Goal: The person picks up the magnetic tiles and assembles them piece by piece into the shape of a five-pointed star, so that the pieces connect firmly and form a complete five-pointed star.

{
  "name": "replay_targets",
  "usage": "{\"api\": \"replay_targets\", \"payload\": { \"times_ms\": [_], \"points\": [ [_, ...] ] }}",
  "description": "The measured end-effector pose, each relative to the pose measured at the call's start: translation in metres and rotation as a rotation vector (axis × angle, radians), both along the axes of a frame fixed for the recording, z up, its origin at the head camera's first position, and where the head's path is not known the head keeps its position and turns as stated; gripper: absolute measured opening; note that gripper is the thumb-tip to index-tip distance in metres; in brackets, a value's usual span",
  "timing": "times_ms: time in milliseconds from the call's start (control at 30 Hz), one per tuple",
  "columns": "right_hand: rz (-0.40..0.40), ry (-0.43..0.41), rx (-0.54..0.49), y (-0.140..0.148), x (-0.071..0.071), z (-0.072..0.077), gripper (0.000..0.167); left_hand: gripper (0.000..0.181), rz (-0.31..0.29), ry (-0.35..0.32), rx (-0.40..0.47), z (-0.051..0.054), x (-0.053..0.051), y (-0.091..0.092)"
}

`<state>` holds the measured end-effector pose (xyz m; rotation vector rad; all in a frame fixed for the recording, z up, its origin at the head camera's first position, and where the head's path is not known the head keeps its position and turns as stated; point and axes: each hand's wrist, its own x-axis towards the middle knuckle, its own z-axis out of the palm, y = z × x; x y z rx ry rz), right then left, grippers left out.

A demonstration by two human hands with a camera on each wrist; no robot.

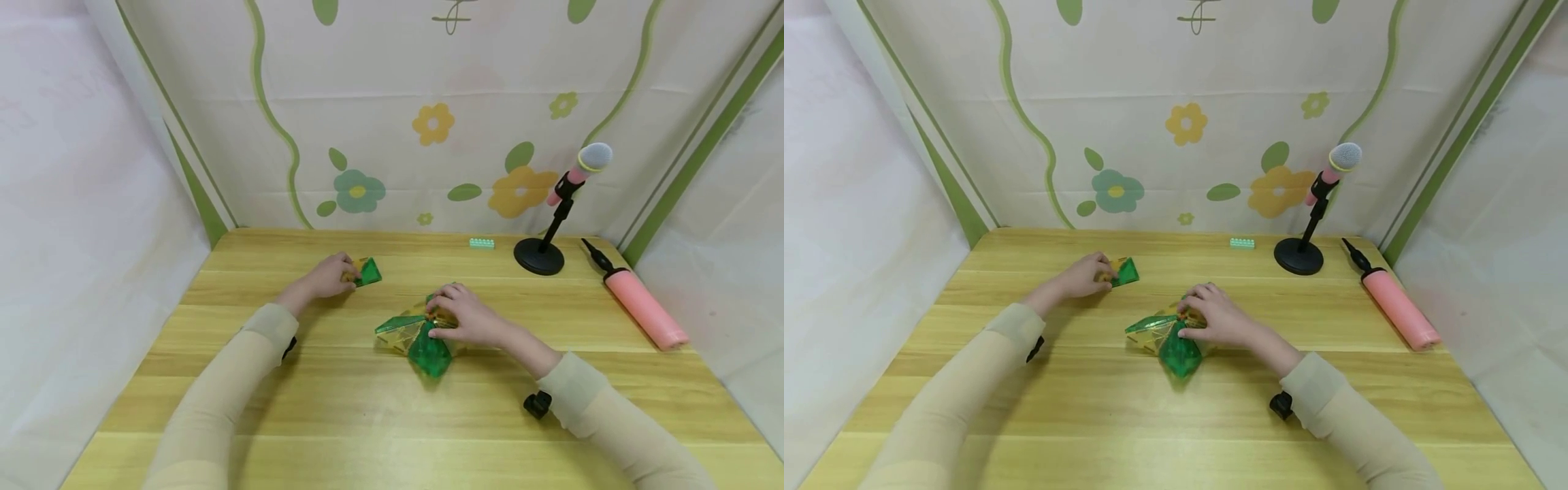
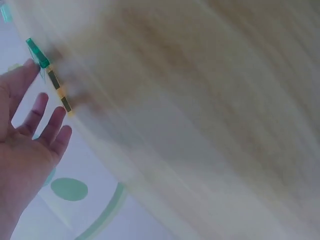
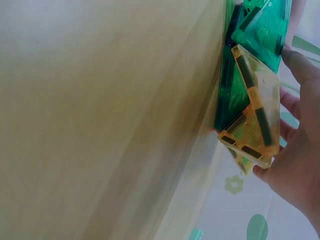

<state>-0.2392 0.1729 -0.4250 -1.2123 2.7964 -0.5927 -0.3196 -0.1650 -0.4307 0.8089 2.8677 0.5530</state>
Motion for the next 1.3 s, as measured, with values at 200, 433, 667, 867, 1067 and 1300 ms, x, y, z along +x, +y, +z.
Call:
{"api": "replay_targets", "payload": {
  "times_ms": [200,433,667,867,1067,1300],
  "points": [
    [-0.003,0.014,0.03,0.0,0.004,0.001,0.06,0.06,0.101,-0.032,-0.013,-0.002,-0.007,0.003],
    [0.091,0.042,0.088,0.01,0.001,0.003,0.057,0.077,0.152,-0.105,-0.048,-0.009,-0.017,0.005],
    [0.058,0.098,0.097,0.003,0.002,0.002,0.057,0.084,0.189,-0.081,-0.025,-0.007,-0.018,0.006],
    [-0.029,0.124,0.13,-0.007,0.005,0.002,0.057,0.088,0.21,-0.1,0.014,-0.005,-0.015,0.006],
    [-0.105,0.129,0.13,-0.015,0.009,0.001,0.054,0.083,0.228,-0.131,0.07,-0.003,-0.015,0.006],
    [-0.147,0.167,0.127,-0.02,0.01,-0.002,0.055,0.053,0.218,-0.125,0.101,-0.002,-0.016,0.005]
  ]
}}
